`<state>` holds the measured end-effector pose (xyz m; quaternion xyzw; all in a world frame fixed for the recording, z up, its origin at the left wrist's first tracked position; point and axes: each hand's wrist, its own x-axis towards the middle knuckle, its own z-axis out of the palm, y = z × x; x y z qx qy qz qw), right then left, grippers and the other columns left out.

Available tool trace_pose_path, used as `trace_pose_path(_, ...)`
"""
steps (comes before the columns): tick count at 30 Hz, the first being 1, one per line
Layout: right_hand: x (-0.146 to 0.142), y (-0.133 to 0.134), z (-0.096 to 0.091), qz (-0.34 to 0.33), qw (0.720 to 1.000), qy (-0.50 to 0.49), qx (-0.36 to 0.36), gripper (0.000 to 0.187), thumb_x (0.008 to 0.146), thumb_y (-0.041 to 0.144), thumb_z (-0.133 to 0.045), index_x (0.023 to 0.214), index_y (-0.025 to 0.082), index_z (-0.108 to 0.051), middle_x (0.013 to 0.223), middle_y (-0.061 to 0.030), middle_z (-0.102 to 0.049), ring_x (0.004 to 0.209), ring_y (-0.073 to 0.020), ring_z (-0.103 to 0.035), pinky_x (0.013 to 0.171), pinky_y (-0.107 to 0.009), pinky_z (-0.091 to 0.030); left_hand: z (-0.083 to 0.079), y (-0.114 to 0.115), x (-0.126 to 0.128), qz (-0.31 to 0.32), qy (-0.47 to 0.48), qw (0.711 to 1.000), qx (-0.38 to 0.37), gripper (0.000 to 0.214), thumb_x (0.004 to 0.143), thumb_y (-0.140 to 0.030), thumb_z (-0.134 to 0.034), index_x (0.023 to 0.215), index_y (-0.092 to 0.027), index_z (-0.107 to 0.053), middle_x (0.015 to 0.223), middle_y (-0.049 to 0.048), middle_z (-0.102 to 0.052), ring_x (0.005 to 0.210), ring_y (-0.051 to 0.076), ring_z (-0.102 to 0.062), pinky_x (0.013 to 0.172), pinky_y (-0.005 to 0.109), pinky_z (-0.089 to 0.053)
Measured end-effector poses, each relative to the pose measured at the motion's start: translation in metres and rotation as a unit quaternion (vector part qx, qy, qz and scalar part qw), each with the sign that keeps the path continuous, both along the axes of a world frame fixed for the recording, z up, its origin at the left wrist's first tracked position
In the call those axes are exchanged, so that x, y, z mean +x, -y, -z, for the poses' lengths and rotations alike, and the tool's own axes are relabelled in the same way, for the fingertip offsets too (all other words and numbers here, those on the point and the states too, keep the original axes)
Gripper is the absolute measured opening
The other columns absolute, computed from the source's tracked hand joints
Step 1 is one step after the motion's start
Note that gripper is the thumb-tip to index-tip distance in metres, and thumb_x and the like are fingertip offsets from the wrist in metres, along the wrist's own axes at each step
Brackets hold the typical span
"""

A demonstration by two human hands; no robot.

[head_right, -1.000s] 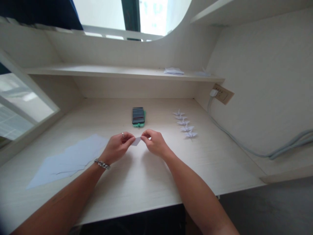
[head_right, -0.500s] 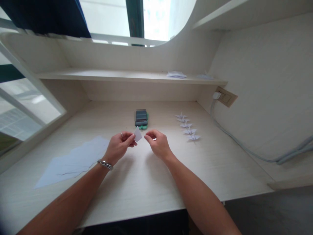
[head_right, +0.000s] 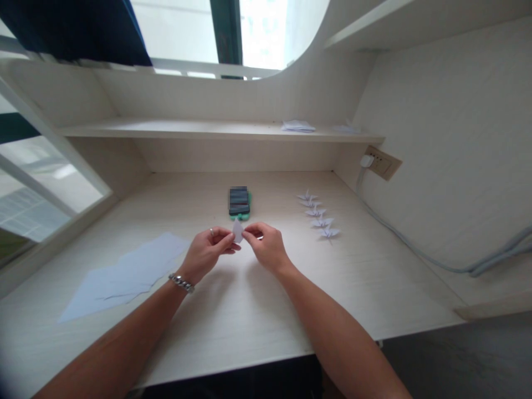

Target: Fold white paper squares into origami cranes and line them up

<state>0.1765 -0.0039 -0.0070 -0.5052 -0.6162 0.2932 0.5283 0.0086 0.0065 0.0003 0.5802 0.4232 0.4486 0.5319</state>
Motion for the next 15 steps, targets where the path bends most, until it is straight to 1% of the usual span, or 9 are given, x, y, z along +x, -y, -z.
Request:
trace_pose_path(8,0.0007,-0.0021,0.0029,-0.004,0.999,-0.035,-0.004,0.019,0.076,0.035,-0.069,0.082,0.017,-0.069,0.078,-0.0053,-0.071,0.070,-0.0169,-0.065,0.067,-0.029,-0.051,-0.0013,0.0015,0.0009,0.043,-0.006,0.999,0.010,0.033,0.073,-0.041,-0.074,0.087,-0.013,-0.062,0.080,0.0077,-0.072,0.071,0.019,-0.071,0.065,0.030,-0.056)
trace_pose_path(11,0.0012,-0.0036,0.0044,-0.014,0.998,-0.067,-0.012,0.023,0.073,0.036,-0.072,0.083,0.016,-0.068,0.076,-0.0049,-0.070,0.069,-0.0170,-0.064,0.065,-0.029,-0.052,-0.0026,0.0019,0.0004,0.057,-0.015,0.998,0.024,0.033,0.074,-0.040,-0.073,0.089,-0.013,-0.062,0.083,0.0081,-0.072,0.073,0.019,-0.071,0.065,0.030,-0.055)
trace_pose_path(15,0.0002,-0.0050,0.0052,-0.033,0.992,-0.117,-0.025,0.028,0.067,0.037,-0.076,0.081,0.016,-0.064,0.071,-0.0029,-0.066,0.064,-0.0154,-0.061,0.061,-0.029,-0.051,-0.0043,0.0022,-0.0004,0.060,-0.020,0.997,0.035,0.031,0.074,-0.040,-0.073,0.086,-0.014,-0.063,0.082,0.0077,-0.072,0.075,0.018,-0.070,0.066,0.029,-0.054)
